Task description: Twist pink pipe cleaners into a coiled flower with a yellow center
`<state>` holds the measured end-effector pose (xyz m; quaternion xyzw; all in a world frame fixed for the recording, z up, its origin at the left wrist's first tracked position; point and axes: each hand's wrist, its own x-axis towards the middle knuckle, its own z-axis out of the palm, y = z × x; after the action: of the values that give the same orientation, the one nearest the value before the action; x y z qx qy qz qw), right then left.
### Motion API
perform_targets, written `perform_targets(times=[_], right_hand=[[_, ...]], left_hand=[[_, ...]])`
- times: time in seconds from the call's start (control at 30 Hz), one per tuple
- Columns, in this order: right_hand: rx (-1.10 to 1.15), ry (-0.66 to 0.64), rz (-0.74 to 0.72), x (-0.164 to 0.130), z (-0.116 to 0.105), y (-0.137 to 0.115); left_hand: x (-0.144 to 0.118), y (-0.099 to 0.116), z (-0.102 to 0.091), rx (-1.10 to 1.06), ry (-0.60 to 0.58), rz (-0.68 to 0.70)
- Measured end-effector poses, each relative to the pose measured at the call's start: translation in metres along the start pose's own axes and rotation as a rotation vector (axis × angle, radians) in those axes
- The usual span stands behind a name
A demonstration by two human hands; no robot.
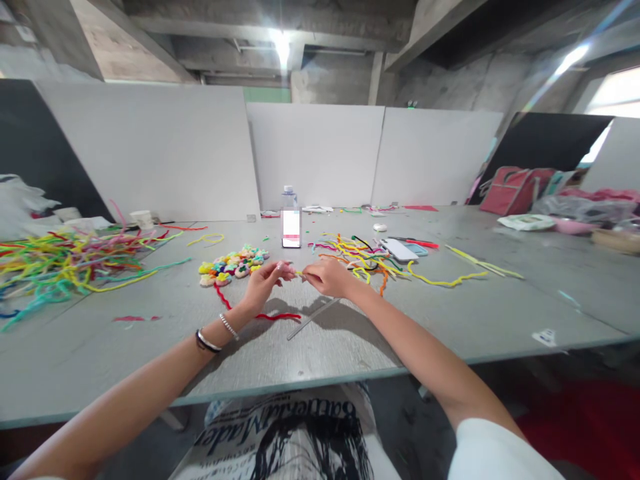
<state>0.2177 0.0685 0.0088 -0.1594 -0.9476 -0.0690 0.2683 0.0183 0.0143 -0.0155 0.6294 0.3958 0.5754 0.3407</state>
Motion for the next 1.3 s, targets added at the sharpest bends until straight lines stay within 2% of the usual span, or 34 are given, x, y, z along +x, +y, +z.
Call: perform_targets(times=[0.27, 0.57, 0.83, 1.0, 1.3], right_hand=[[0.069, 0.037, 0.013, 0.000, 0.008, -0.007], [0.032, 0.069, 0.074, 0.005, 0.008, -0.016], [0.043, -0.062, 0.300, 0.008, 0.005, -0.017], [-0.055, -0.110, 0.282, 0.007, 0.007, -0.012], [-0.167, -0.118, 0.249, 0.008, 0.010, -0.013]], left_hand=[[0.000, 0.002, -0.001, 0.022, 0.028, 0.008], [-0.005, 0.006, 0.005, 0.008, -0.018, 0.004], [0.001, 0.005, 0.001, -0.100, 0.108, -0.043], [0.003, 0.002, -0.001, -0.064, 0.097, -0.022], [-0.001, 0.002, 0.002, -0.024, 0.095, -0.021]])
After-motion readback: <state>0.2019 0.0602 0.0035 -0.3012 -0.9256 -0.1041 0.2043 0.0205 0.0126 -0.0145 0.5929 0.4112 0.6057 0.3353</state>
